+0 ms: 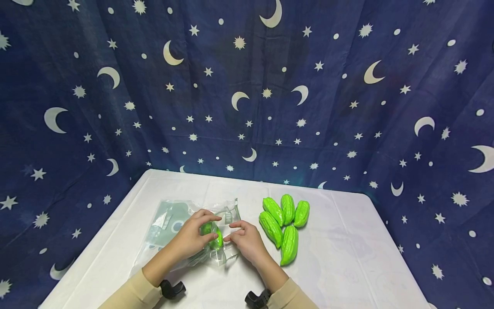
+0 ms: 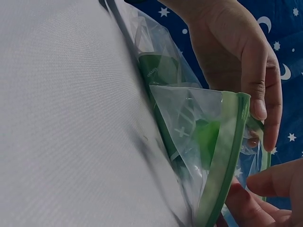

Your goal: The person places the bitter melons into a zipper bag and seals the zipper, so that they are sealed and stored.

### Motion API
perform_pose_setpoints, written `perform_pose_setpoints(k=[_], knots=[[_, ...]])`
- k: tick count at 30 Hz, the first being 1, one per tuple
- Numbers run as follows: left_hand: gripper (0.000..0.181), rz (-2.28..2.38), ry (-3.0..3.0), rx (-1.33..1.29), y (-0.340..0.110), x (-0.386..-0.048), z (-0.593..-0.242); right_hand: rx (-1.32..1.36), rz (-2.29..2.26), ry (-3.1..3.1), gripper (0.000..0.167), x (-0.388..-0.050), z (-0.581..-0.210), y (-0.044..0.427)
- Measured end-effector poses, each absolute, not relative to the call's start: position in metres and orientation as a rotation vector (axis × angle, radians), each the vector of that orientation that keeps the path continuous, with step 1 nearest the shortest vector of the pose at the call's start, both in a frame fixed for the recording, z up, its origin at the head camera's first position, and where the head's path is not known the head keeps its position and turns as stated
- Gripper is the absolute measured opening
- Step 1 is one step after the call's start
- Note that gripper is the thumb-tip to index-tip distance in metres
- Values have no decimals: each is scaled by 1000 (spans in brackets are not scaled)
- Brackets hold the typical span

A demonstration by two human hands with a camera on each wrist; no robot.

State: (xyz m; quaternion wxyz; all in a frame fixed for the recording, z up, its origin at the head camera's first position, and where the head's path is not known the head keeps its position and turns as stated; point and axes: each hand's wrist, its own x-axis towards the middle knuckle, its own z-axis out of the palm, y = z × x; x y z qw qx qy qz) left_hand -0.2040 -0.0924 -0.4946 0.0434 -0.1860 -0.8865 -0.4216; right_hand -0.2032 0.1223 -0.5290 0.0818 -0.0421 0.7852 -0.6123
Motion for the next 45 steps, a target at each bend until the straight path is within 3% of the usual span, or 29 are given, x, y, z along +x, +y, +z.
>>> perform_pose_setpoints(k=[45], knots=[[45,-1280,-2706,-596,-94,-207,-501,-36,-2022,2372,45,-183,-489,169]])
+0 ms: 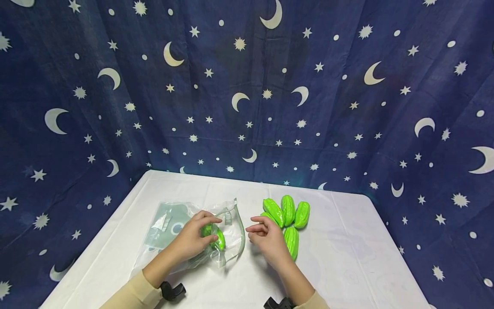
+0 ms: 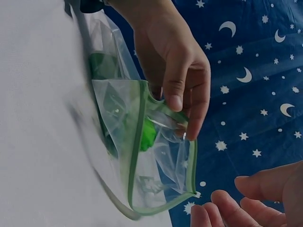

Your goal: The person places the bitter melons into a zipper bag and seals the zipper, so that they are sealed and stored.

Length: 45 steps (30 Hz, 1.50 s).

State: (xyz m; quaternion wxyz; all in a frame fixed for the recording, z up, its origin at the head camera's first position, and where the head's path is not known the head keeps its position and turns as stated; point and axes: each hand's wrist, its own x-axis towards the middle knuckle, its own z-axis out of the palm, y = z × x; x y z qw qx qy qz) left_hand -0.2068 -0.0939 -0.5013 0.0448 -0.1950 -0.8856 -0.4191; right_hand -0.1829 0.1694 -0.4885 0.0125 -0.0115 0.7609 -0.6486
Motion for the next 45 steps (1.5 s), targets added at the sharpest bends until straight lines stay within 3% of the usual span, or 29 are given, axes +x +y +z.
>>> perform_pose_setpoints(k=[45], knots=[[43,-1284,-2700,-602,-94,-205,-501,166,-1922,2598,53,-164,-470,246]])
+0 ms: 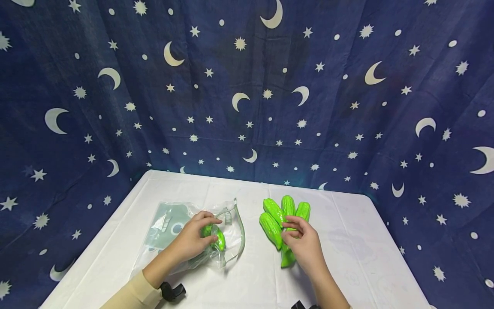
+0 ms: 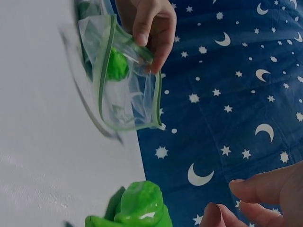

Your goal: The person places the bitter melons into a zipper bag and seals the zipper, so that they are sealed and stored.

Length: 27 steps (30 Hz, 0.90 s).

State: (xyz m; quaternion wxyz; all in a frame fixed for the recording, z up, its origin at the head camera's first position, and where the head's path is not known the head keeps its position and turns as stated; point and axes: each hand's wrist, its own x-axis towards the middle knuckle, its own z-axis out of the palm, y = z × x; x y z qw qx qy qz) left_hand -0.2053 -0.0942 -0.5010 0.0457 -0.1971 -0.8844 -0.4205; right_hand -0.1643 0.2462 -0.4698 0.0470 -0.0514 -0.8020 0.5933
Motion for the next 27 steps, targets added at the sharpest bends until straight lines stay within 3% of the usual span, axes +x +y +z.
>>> perform_pose_setpoints(k=[27], knots=[[43,-1289,-2704,-593,-95,-205,-504,-394,1543,-2613,60,-162,-489,278]])
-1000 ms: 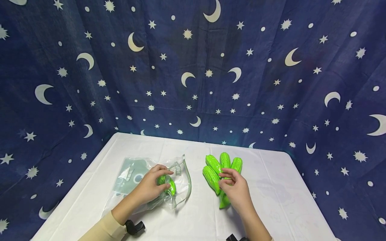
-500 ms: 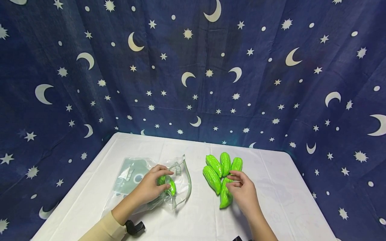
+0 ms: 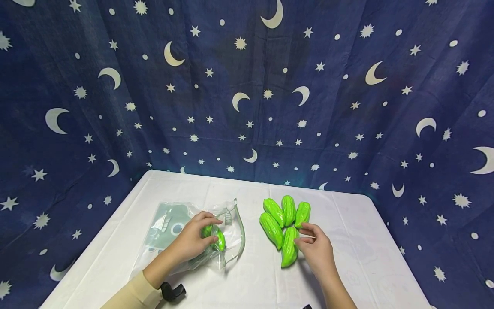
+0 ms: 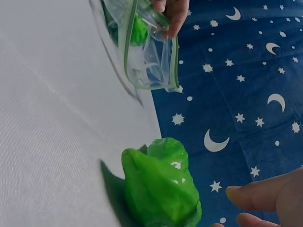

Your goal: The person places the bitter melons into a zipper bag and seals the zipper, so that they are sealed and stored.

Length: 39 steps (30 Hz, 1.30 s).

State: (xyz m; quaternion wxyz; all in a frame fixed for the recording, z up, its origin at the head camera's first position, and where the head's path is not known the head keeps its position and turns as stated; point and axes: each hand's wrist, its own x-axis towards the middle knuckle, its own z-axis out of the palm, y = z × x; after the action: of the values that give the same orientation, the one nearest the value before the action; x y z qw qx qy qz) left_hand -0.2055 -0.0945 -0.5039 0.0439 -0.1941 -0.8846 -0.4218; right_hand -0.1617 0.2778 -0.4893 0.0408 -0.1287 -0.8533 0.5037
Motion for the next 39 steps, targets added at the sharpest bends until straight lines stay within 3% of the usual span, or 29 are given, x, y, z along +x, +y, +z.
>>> perform_pose_setpoints(k=[39], knots=[[44,-1285,-2697,-599,-96,-207,-506,-567,1801,-2595,68,-177,-519,288]])
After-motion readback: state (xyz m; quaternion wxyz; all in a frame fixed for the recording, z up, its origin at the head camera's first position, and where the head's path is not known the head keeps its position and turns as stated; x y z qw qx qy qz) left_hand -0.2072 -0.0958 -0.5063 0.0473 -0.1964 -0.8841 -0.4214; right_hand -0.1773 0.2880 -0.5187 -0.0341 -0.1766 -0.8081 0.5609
